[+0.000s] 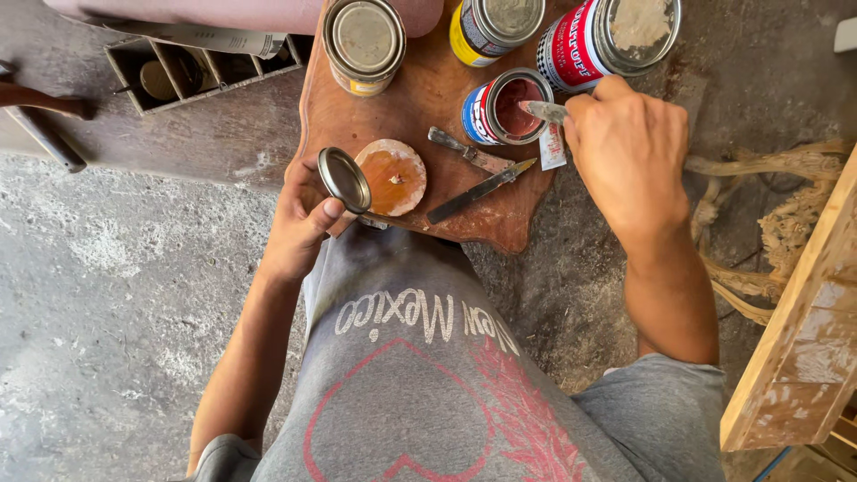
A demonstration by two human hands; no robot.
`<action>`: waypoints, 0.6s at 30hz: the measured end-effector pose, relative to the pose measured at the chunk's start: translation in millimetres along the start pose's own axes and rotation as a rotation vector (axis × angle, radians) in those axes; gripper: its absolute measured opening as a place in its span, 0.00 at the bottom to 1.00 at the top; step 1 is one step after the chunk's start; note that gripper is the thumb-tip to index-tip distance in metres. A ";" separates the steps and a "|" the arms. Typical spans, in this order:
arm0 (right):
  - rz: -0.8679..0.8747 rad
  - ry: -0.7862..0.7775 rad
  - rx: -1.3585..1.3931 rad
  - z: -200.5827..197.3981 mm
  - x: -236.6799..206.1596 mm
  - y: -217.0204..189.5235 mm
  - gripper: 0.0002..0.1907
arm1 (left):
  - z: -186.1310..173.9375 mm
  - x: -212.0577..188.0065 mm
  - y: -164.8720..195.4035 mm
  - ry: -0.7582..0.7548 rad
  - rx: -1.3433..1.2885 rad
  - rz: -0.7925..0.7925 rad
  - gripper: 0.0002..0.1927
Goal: The person applies wood filler to dents and damaged spots on a paneled wooden door, holding a can of filler in one hand and spreading it with a small spatula in the other. They then walk to a small table, open several cans, and mix filler onto a board with the spatula.
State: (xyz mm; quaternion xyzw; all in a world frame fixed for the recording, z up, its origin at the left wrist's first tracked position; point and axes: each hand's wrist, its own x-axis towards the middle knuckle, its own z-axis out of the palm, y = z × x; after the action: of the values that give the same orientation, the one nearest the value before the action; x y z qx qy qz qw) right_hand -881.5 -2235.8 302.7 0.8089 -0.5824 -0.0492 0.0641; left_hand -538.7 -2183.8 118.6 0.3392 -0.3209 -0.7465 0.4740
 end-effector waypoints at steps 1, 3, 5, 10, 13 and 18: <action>-0.005 -0.004 -0.017 2.2 4.0 0.6 0.07 | -1.1 -1.1 -0.4 0.004 -0.012 0.000 0.40; -0.017 -0.010 -0.026 5.2 8.3 2.5 0.08 | -3.3 -3.7 -0.6 0.016 -0.036 0.001 0.41; -0.030 -0.017 -0.012 8.4 10.1 4.1 0.08 | -5.5 -5.6 -0.3 0.054 -0.062 -0.038 0.42; -0.005 -0.068 0.019 19.4 10.0 11.0 0.06 | -7.2 -8.3 1.5 0.057 0.012 0.000 0.43; -0.001 -0.079 0.137 24.1 11.3 21.8 0.04 | -6.4 -7.8 2.4 0.056 0.021 0.001 0.43; 0.101 -0.156 0.430 9.8 -1.9 49.2 0.11 | -6.1 -5.3 2.9 0.046 -0.035 0.000 0.42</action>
State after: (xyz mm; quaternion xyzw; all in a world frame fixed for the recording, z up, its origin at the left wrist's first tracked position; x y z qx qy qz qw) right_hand -929.6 -2249.9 301.0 0.7674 -0.6226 0.0169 -0.1524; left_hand -530.6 -2180.8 118.7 0.3479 -0.2967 -0.7441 0.4871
